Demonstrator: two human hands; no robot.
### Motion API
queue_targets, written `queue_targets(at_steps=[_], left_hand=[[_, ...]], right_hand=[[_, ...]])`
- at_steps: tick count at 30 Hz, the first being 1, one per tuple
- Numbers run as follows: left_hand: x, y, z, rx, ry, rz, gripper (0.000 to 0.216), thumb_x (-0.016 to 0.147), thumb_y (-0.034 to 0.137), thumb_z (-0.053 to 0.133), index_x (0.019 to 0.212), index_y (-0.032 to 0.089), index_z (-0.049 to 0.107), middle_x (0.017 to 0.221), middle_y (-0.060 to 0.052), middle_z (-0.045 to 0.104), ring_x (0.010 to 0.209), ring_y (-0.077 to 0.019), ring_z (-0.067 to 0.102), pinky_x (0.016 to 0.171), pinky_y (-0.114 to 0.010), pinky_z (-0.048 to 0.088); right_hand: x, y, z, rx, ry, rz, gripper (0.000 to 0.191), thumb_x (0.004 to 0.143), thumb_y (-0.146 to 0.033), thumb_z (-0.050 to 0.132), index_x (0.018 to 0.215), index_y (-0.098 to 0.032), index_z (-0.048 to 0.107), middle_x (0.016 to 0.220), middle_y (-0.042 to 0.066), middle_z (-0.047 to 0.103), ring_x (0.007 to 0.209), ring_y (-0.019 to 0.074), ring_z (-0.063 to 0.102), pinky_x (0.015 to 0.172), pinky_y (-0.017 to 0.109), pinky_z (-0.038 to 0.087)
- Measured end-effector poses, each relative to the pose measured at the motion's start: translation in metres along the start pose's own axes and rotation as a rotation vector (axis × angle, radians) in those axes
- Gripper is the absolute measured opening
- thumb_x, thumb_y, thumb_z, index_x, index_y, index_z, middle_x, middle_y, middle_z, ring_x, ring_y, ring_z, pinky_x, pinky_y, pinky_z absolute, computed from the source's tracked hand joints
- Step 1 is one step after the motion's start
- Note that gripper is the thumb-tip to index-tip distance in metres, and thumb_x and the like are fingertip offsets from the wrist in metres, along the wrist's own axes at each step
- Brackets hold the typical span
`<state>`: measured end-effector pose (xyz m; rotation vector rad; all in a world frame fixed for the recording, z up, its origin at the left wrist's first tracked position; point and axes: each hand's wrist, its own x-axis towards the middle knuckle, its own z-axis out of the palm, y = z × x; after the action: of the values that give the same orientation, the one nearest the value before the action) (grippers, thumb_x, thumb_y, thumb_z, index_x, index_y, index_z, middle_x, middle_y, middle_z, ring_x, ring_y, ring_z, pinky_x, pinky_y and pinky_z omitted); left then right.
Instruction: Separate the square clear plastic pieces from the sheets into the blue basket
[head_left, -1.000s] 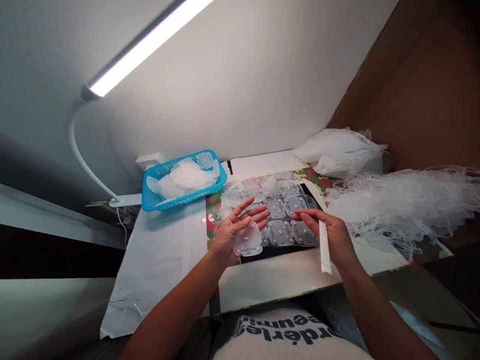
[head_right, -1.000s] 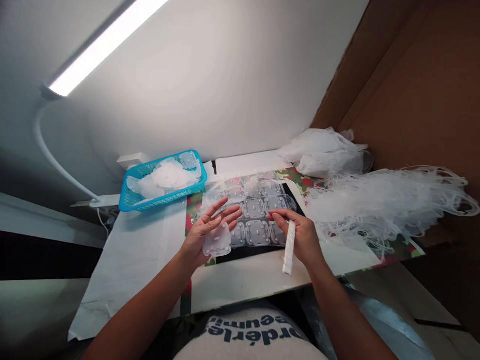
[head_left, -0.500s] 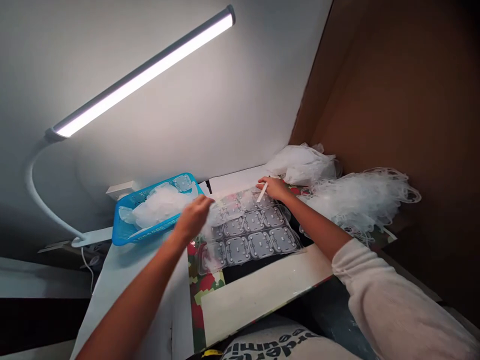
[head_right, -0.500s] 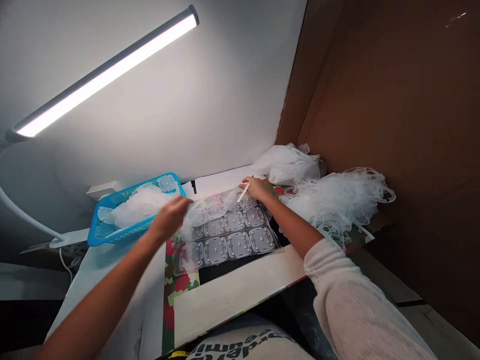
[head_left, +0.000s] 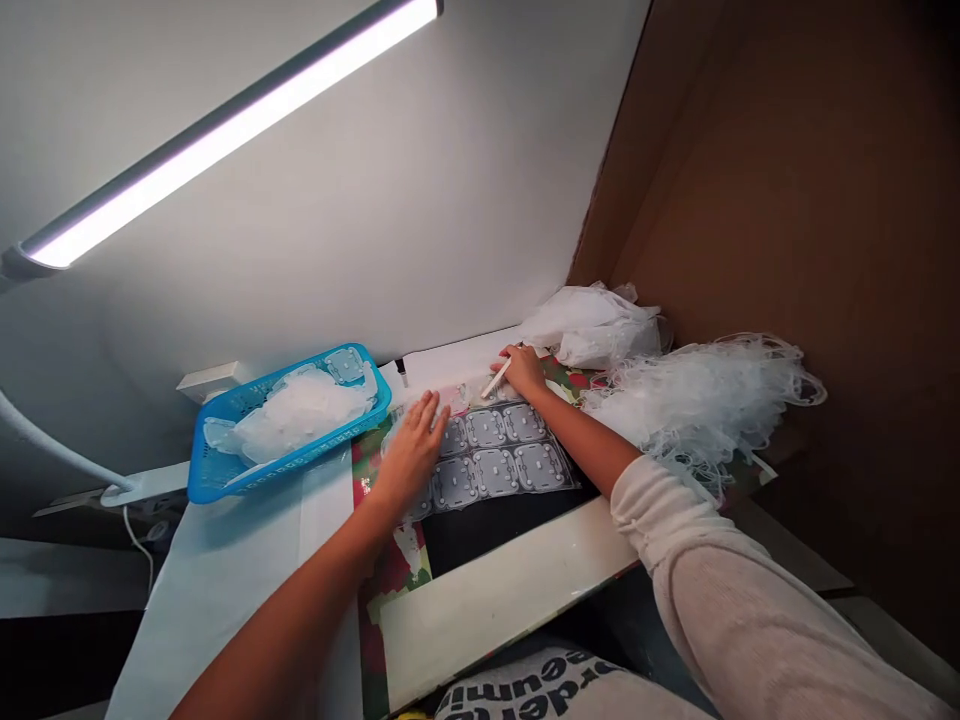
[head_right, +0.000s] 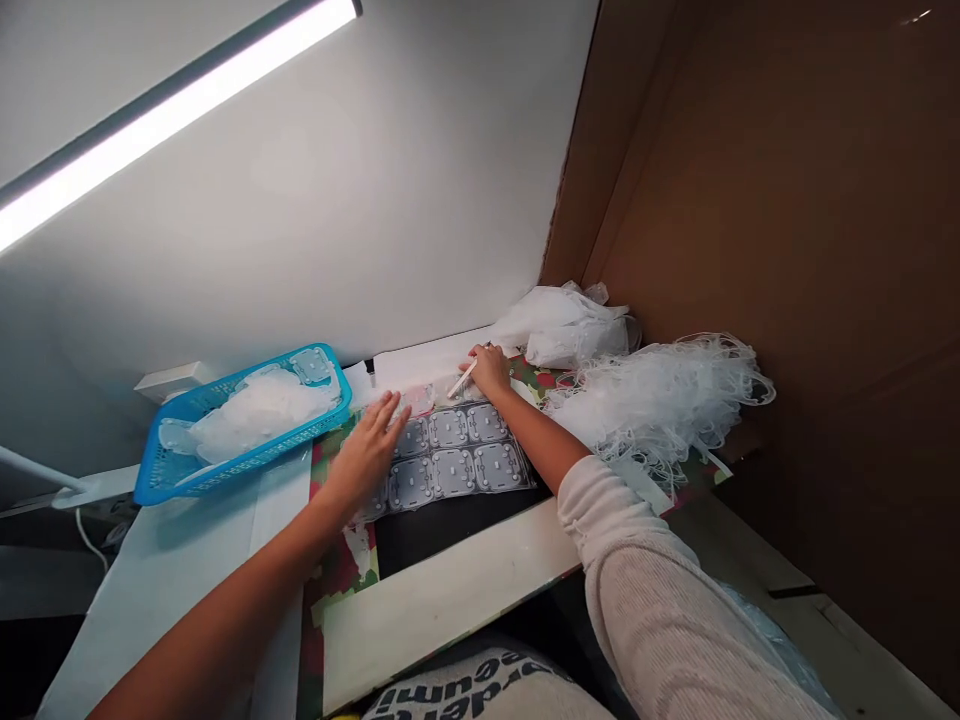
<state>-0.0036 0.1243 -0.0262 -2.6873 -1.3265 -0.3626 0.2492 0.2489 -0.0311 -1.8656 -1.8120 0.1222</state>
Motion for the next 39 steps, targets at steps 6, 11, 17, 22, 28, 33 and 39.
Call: queue_targets(at_steps=[6,11,17,22,28,33,39], left_hand=[[-0.002,0.031,0.009,-0.099,-0.193,0.065,0.062,0.095,0.061,0.034,0.151,0.033,0.032,0.16,-0.007,0.025,0.147,-0.0322,0.02,0.116,-0.057,0.021],[0.012,-0.012,-0.004,-0.084,-0.238,0.243,0.061,0.093,0.061,0.041,0.149,0.038,0.033,0.16,-0.001,0.025,0.148,-0.0286,0.017,0.119,-0.057,0.009],[-0.021,0.042,-0.008,-0.191,-0.101,0.317,0.048,0.1,0.028,0.04,0.148,0.023,0.038,0.156,-0.01,0.033,0.148,-0.0236,0.018,0.117,-0.045,0.029],[-0.054,0.071,-0.002,-0.244,-0.122,0.276,0.063,0.096,0.046,0.047,0.151,0.024,0.029,0.158,-0.01,0.029,0.148,-0.0291,0.019,0.116,-0.053,0.03],[-0.065,0.094,-0.001,-0.227,-0.088,0.233,0.059,0.097,0.042,0.047,0.149,0.021,0.032,0.156,-0.012,0.033,0.146,-0.0271,0.026,0.116,-0.052,0.029],[-0.066,0.115,0.004,-0.212,-0.043,0.1,0.056,0.094,0.041,0.052,0.146,0.026,0.039,0.156,-0.011,0.034,0.143,-0.0299,0.033,0.113,-0.051,0.034],[-0.077,0.125,0.004,-0.235,0.004,0.17,0.047,0.095,0.03,0.049,0.14,0.017,0.046,0.155,-0.011,0.036,0.146,-0.0278,0.027,0.115,-0.046,0.034]], right_hand=[[-0.004,0.004,-0.024,-0.034,0.102,-0.051,0.028,0.085,-0.03,0.067,0.11,-0.019,0.066,0.123,0.015,0.061,0.118,0.0309,0.049,0.097,0.042,0.04],[-0.033,0.0,-0.057,-0.034,0.046,-0.137,0.034,0.081,-0.03,0.073,0.113,-0.018,0.067,0.131,0.015,0.06,0.13,0.036,0.041,0.101,0.051,0.036],[-0.164,0.009,-0.078,0.318,-0.373,-0.434,0.02,0.081,-0.036,0.073,0.093,-0.021,0.071,0.091,0.007,0.069,0.084,0.0221,0.065,0.077,0.034,0.052],[-0.244,0.024,-0.088,0.324,-0.343,-0.537,0.019,0.082,-0.036,0.073,0.091,-0.021,0.069,0.125,0.014,0.063,0.119,0.0326,0.055,0.095,0.048,0.045],[-0.231,0.032,-0.124,0.792,-0.408,-0.174,0.045,0.095,-0.061,0.037,0.098,-0.023,0.06,0.094,0.006,0.066,0.086,0.021,0.062,0.08,0.036,0.049],[-0.195,0.022,-0.113,0.835,-0.508,-0.116,0.049,0.1,-0.053,0.03,0.106,-0.02,0.067,0.074,0.002,0.058,0.066,0.0141,0.053,0.062,0.026,0.044],[-0.188,0.02,-0.09,0.719,-0.565,-0.177,0.029,0.092,-0.043,0.057,0.106,-0.021,0.067,0.087,0.003,0.071,0.075,0.0166,0.065,0.065,0.026,0.048]])
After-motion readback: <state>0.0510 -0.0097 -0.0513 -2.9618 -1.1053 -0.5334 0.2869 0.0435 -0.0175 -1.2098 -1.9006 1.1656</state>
